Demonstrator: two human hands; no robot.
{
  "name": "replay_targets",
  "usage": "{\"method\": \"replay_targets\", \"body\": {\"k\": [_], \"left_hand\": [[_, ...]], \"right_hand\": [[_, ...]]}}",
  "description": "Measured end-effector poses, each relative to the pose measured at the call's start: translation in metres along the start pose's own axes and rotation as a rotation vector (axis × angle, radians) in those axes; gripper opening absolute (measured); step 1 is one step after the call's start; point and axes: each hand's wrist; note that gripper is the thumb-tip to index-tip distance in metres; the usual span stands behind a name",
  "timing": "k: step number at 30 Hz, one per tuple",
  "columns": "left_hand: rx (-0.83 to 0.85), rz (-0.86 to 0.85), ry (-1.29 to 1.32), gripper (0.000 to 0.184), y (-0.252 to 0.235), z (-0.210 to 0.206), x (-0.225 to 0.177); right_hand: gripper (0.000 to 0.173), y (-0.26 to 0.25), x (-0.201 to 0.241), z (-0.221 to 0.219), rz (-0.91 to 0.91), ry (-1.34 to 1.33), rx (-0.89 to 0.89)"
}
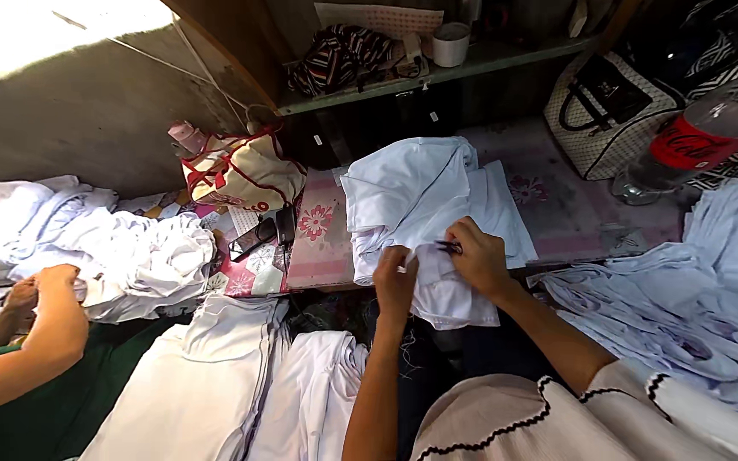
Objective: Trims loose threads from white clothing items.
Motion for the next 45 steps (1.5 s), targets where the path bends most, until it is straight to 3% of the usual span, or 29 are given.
{"method": "replay_targets", "body": {"k": [3, 5, 8, 11, 14, 15, 17, 20, 24, 26, 28, 30, 32, 36, 37, 41, 45], "left_hand": [[-0.193, 0.279, 0.131, 0.017, 0.017, 0.020, 0.031], [-0.235, 0.407, 0.327, 0.015, 0.031, 0.018, 0.044], [-0.274, 0.207, 0.422, 0.013, 0.046, 0.005, 0.054], [-0.156, 0.169, 0.208, 0.013, 0.046, -0.001, 0.048], [0.099, 0.489, 0.287, 0.064, 0.049, -0.010, 0.041], [0.120, 0.579, 0.365, 0.071, 0.054, -0.011, 0.043], [0.007, 0.609, 0.342, 0.054, 0.065, -0.005, 0.047], [-0.162, 0.472, 0.145, 0.018, 0.074, 0.004, 0.036], [-0.029, 0.399, 0.093, 0.035, 0.059, -0.018, 0.021], [-0.083, 0.322, 0.124, 0.016, 0.057, -0.036, 0.040], [-0.074, 0.232, 0.246, 0.007, 0.066, -0.034, 0.060], [0.023, 0.201, 0.368, 0.006, 0.086, -0.017, 0.075], [0.217, 0.240, 0.309, 0.006, 0.112, 0.007, 0.089], [0.739, 0.570, -0.042, 0.018, 0.124, 0.054, 0.086], [0.720, 0.597, -0.050, 0.021, 0.118, 0.058, 0.072], [0.177, 0.327, 0.137, 0.013, 0.090, 0.019, 0.012], [0.009, 0.195, -0.021, 0.013, 0.081, -0.049, 0.022]], "right_hand": [[0.017, 0.006, -0.016, 0.005, -0.247, -0.105, 0.159], [0.014, 0.010, -0.011, 0.018, -0.267, -0.280, 0.216], [0.006, 0.017, -0.002, 0.026, -0.167, -0.503, 0.229], [0.016, 0.016, -0.007, 0.027, -0.118, -0.390, 0.316], [0.030, 0.017, -0.007, 0.017, -0.265, -0.069, 0.622], [0.035, 0.019, -0.009, 0.014, -0.352, -0.017, 0.745], [0.045, 0.025, -0.013, 0.016, -0.425, -0.028, 0.832], [0.037, 0.033, 0.003, 0.035, -0.389, -0.077, 0.798], [0.042, 0.028, 0.031, 0.017, -0.313, -0.129, 0.841], [0.051, 0.019, 0.033, -0.004, -0.356, -0.133, 0.860], [0.051, 0.011, 0.022, -0.019, -0.394, -0.170, 0.771], [0.047, 0.007, 0.007, -0.023, -0.417, -0.241, 0.666], [0.044, 0.009, -0.004, -0.022, -0.432, -0.319, 0.596], [0.046, 0.019, 0.002, -0.005, -0.596, -0.516, 0.528], [0.051, 0.020, 0.009, -0.001, -0.669, -0.616, 0.542], [0.045, 0.021, 0.030, 0.008, -0.747, -0.806, 0.680], [0.039, 0.026, 0.030, 0.005, -0.752, -0.850, 0.787]]}}
Point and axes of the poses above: each hand's wrist, its own y-axis away from the middle knuckle, its own z-axis out of the back of the hand, x = y × z, and after that the axes turned 3 degrees about -y, right-handed
